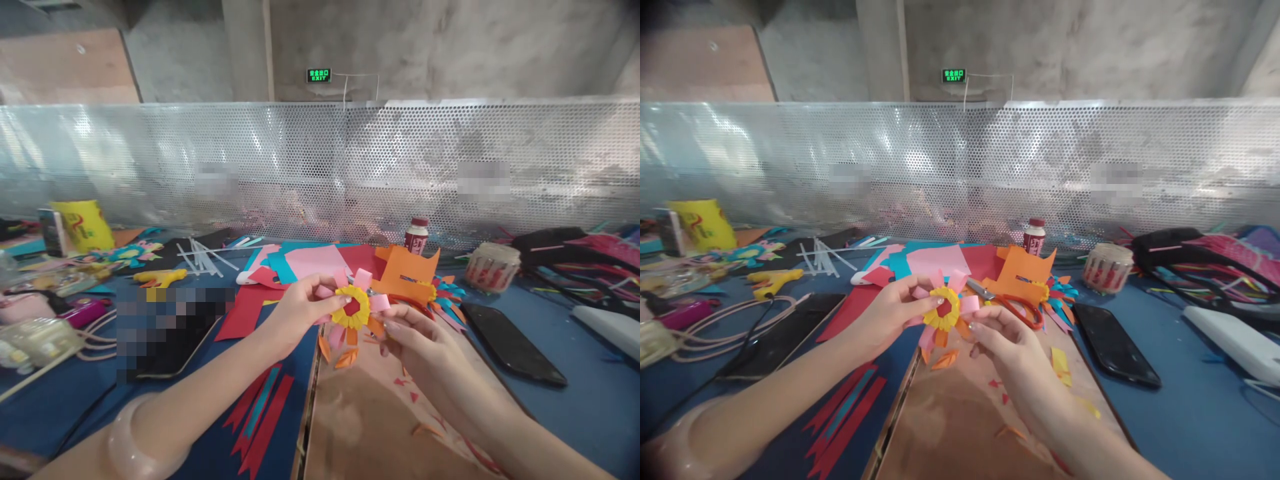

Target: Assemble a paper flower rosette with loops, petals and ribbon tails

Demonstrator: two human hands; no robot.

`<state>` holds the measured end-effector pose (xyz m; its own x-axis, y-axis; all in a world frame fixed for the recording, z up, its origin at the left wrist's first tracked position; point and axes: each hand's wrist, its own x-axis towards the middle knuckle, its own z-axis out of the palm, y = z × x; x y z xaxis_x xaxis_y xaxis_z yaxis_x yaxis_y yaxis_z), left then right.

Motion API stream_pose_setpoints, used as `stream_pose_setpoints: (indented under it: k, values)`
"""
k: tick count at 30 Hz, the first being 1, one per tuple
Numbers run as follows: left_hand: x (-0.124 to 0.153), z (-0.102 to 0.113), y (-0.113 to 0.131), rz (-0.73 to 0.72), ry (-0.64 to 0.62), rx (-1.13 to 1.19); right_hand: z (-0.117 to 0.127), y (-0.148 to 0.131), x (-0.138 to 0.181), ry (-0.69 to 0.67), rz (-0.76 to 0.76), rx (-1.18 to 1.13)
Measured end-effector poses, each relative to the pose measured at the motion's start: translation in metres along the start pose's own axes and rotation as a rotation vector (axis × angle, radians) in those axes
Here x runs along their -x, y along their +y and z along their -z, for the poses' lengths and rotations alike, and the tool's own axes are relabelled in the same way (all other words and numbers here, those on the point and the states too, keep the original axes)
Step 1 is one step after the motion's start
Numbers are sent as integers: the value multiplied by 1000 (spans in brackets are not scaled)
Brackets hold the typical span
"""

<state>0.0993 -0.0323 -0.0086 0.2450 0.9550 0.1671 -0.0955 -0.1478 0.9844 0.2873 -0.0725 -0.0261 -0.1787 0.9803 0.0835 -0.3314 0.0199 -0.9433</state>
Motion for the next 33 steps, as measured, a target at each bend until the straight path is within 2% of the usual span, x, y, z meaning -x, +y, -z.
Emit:
stream_pose_setpoints:
  k: [10,13,23,33]
  values:
    - [2,1,1,-241,42,-383,-1,2,1,-29,-33,-9]
    - [3,2,1,-268,28,-452,0,4,0,-52,-28,15]
    - [2,4,1,-289,-31,-490,1,2,2,0,-44,161]
    - [3,3,3,-278,3,-451,1,1,1,-58,-50,-27]
